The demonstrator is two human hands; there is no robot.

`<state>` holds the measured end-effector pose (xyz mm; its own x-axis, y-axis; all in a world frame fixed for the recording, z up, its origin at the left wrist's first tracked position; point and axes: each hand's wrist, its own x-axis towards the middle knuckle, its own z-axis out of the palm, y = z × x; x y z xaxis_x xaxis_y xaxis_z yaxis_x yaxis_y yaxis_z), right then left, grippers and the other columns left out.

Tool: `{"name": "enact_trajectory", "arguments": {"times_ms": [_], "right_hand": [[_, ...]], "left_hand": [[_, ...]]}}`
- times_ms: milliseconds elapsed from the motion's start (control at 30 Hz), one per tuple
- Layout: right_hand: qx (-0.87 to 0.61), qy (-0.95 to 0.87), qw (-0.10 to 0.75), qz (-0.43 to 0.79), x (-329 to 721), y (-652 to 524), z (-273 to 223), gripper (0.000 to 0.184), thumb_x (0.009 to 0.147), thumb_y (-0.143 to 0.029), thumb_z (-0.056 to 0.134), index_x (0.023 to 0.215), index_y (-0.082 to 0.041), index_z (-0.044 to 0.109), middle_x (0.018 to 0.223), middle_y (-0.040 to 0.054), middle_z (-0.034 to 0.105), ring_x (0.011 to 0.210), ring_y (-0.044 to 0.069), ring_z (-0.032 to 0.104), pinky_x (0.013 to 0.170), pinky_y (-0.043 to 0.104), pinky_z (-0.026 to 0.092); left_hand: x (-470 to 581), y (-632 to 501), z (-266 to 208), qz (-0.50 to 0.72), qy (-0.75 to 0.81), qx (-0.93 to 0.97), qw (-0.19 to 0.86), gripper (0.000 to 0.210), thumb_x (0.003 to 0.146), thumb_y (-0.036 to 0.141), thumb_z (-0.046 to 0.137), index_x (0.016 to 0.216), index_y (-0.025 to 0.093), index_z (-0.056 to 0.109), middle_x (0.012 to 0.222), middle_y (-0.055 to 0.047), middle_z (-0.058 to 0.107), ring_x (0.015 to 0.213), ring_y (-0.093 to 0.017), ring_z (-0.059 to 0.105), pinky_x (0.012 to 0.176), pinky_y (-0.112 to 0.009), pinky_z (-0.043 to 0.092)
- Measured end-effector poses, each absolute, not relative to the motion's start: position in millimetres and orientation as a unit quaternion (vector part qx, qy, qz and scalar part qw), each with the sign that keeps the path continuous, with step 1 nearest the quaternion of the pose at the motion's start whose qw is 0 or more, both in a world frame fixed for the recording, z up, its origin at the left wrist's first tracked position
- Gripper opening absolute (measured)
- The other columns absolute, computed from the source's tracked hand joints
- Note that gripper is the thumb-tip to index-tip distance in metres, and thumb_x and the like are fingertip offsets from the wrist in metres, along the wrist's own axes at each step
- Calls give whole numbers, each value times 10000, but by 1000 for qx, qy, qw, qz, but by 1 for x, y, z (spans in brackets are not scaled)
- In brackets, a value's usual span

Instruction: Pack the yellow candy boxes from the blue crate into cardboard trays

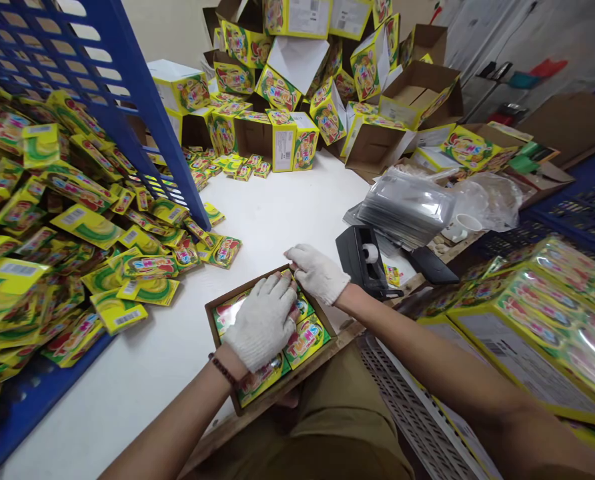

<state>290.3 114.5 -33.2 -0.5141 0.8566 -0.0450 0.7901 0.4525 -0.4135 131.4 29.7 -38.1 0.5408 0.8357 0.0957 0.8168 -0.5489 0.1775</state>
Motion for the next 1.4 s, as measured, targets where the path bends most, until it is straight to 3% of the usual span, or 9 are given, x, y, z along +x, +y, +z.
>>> {"name": "enact_trajectory", "arguments": {"times_ms": [133, 300, 633, 800, 933, 1000, 1100, 1233, 1400], "right_hand": [[-553, -775, 40, 303, 304, 88, -53, 280, 921, -191, 467, 1178, -153, 572, 1010, 82, 686, 889, 182, 623, 797, 272, 449], [-579, -767, 12, 275, 302, 63, -57, 337, 899, -136, 429, 1213, -136, 551, 1178, 136, 660, 1043, 211, 627, 908, 302, 434], [-580, -754, 15, 306, 300, 62, -53, 376, 897, -151, 431, 1262, -142, 523, 1224, 137, 651, 1116, 226, 619, 927, 312, 438], [-583, -755, 9, 300, 300, 61, -53, 359, 901, -185, 439, 1246, -146, 532, 1195, 139, 664, 1078, 233, 639, 893, 316, 451], [-597, -744, -2, 299, 298, 59, -47, 334, 907, -192, 437, 1219, -152, 549, 1171, 145, 674, 1060, 236, 648, 862, 316, 453], [-601, -740, 2, 302, 298, 59, -47, 319, 904, -193, 443, 1199, -161, 559, 1139, 134, 687, 1033, 228, 656, 842, 307, 452], [-603, -737, 12, 304, 298, 58, -48, 328, 897, -204, 449, 1203, -171, 559, 1114, 129, 695, 1008, 230, 662, 810, 306, 453], [-613, -728, 10, 306, 297, 56, -49, 329, 893, -206, 441, 1196, -171, 565, 1133, 137, 687, 1008, 240, 662, 809, 318, 454], [-612, -720, 30, 325, 298, 57, -50, 303, 913, -220, 425, 1169, -167, 579, 1101, 127, 693, 985, 232, 663, 817, 314, 464]], "left_hand": [[135, 41, -52, 54, 478, 874, 65, 480, 921, 355, 482, 1334, 115, 523, 1468, -149, 463, 1359, -323, 390, 1135, -484, 324], [140, 44, -46, 56, 477, 876, 47, 431, 895, 368, 515, 1262, 146, 562, 1423, -147, 490, 1287, -318, 430, 1047, -469, 403], [138, 39, -50, 12, 485, 871, 72, 456, 915, 424, 478, 1272, 149, 551, 1356, -164, 525, 1263, -323, 455, 1059, -469, 380], [146, 30, -41, -21, 554, 825, 109, 276, 920, 396, 436, 937, 183, 610, 939, -107, 667, 893, -270, 625, 758, -389, 470], [144, 34, -28, -35, 558, 814, 160, 284, 894, 444, 464, 873, 203, 614, 835, -83, 670, 763, -247, 636, 651, -343, 432], [132, 48, -21, 20, 551, 816, 173, 275, 914, 410, 426, 860, 219, 616, 845, -59, 669, 781, -214, 630, 688, -321, 434], [101, 86, -15, 93, 634, 761, 103, 310, 934, 395, 364, 907, 223, 621, 947, -70, 672, 899, -217, 624, 786, -322, 439], [65, 144, -31, 8, 749, 655, 102, 261, 807, 368, 535, 938, 161, 625, 1060, -192, 655, 1010, -350, 616, 823, -407, 458], [54, 168, -56, 36, 766, 629, 126, 327, 677, 280, 635, 963, 128, 594, 1157, -272, 592, 1119, -439, 559, 892, -486, 435]]}}
